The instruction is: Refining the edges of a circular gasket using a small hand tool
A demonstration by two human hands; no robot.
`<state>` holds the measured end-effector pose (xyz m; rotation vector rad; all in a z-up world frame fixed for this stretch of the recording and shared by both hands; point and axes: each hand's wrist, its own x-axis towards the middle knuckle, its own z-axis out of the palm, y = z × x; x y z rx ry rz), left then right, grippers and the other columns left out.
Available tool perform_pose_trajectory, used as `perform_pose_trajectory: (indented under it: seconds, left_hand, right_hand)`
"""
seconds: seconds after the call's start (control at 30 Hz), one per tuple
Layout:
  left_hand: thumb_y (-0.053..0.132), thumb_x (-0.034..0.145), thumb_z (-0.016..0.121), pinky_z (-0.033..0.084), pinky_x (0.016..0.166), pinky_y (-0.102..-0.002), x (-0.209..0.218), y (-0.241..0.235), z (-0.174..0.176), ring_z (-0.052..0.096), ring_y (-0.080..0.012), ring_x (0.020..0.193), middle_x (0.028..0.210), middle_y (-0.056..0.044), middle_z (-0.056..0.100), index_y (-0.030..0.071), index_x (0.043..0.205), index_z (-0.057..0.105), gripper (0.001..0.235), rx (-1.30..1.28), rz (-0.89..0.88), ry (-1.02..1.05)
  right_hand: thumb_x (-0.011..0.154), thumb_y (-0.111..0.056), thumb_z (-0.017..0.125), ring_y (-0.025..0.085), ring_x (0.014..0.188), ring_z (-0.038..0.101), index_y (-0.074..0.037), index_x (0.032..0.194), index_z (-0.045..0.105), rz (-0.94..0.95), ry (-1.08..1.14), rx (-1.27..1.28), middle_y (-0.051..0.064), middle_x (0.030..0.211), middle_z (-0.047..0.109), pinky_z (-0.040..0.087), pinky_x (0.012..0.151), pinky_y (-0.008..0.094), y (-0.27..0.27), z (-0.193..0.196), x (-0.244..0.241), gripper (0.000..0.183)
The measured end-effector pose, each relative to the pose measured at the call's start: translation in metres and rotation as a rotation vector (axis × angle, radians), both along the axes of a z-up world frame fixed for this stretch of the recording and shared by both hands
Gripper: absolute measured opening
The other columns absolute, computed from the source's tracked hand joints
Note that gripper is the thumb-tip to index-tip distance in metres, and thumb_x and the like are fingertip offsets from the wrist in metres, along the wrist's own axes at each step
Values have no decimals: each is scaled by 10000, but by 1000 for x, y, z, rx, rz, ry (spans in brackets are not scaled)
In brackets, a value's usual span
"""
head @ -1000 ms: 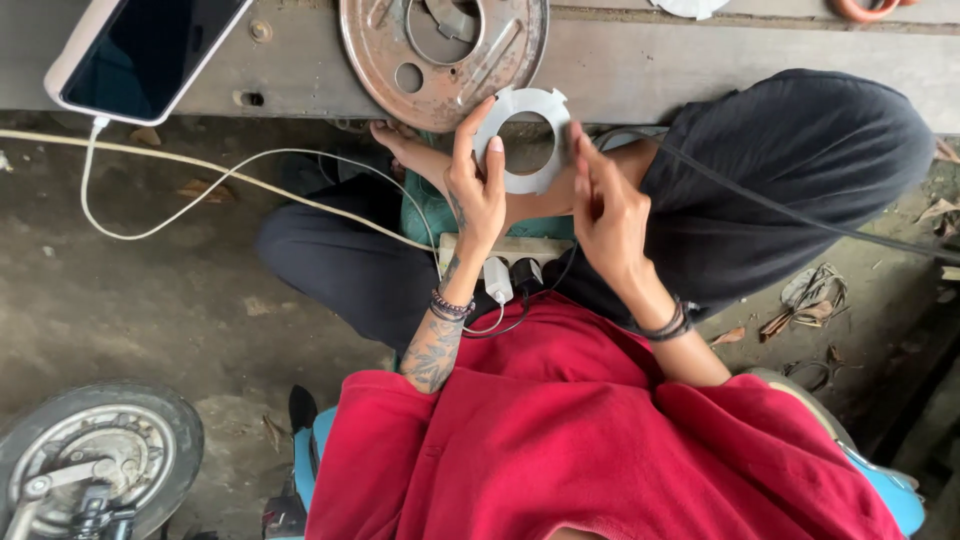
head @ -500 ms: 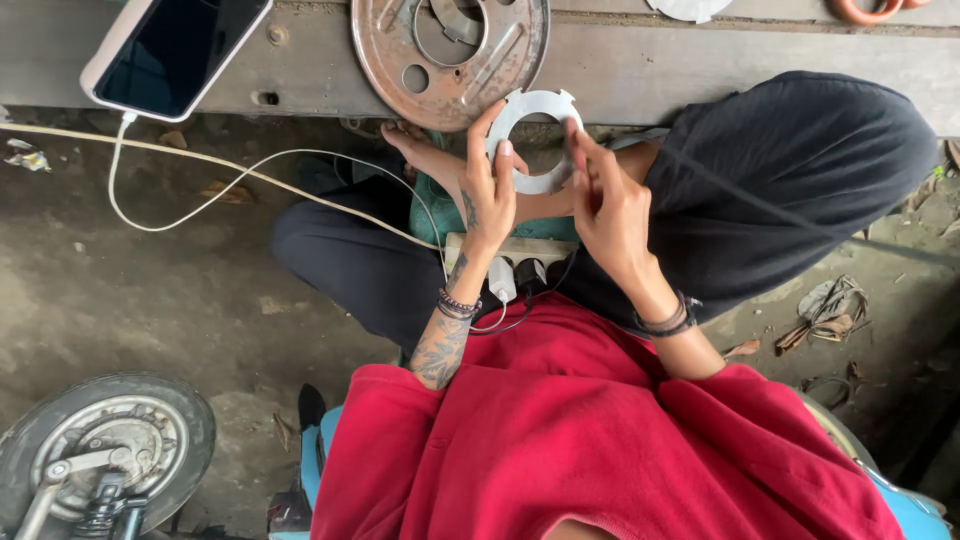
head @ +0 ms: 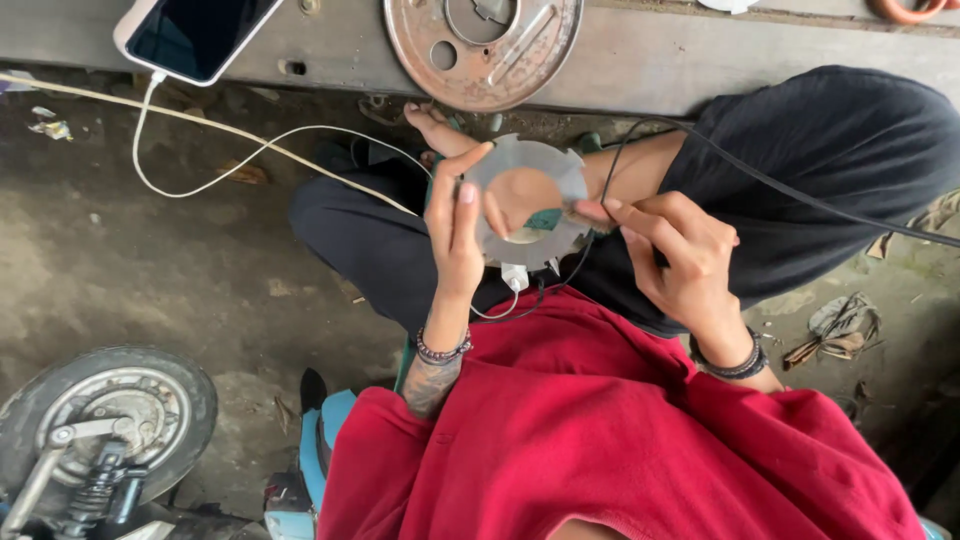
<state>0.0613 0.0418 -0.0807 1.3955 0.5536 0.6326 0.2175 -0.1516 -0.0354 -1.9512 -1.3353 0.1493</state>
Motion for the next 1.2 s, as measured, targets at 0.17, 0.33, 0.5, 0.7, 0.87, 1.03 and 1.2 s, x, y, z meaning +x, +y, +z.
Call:
perform_pose_trajectory:
  seconds: [0.17,0.33,0.5,0.7,0.87,1.03,1.2]
  left_hand:
    - [309,1110,415,582,671,-284,-2,-7,18,658,-192,551,514,-63,592,-4,1391,552,442,-81,-6,-53]
    - [281,1119,415,577,686,-251,5,-15,33,652,-153,570,517,-50,589,-23,1389,577,439,-38,116,-86]
    - [244,1112,432,580,688,-267,1,-22,26,682,-170,598,538,-71,607,-46,1365,598,419,24,102,-55]
    - [315,1128,368,560,644,-239,-2,-29,28,641,-146,548,527,-54,585,-55,1377,561,485,-10,189,-109]
    - [299,1130,363,565,658,-248,-1,-31,15,646,-138,568,557,-41,600,-39,1411,535,472,78,182,-81]
    - [251,1076,446,559,636,-281,-1,-33,41,659,-157,558,577,-42,639,-11,1367,602,421,204,-47,16]
    - [251,1096,419,570,633,-254,0,-25,55,683,-122,616,657,-18,686,-20,1424,590,458,342,-18,-16]
  right_hand:
    - [1015,-91,685,261,708,625,-27,1107,831,-32,-28,106,78,905,686,547,622,381,-8,-4,10,184]
    - [994,-88,728,286,651,631,-29,913,748,-16,-10,187,93,843,702,518,578,381,3,0,-14,102]
    - [979,-73,733,308,619,650,-56,812,703,6,50,161,80,773,689,510,555,391,5,-1,-18,171]
    - [1001,-55,706,308,627,650,-38,831,706,-16,-40,159,117,795,676,516,573,378,-6,-3,-8,171]
    - [976,-58,729,309,611,648,-52,797,698,-21,62,161,95,775,679,511,555,377,-6,-9,-24,181]
    - [1066,-88,743,262,589,599,0,997,786,-144,-10,162,91,801,650,484,559,347,-11,-12,-7,120]
    - [1057,-114,678,342,609,646,24,932,689,-135,110,260,158,818,703,504,547,370,-10,-21,-33,187]
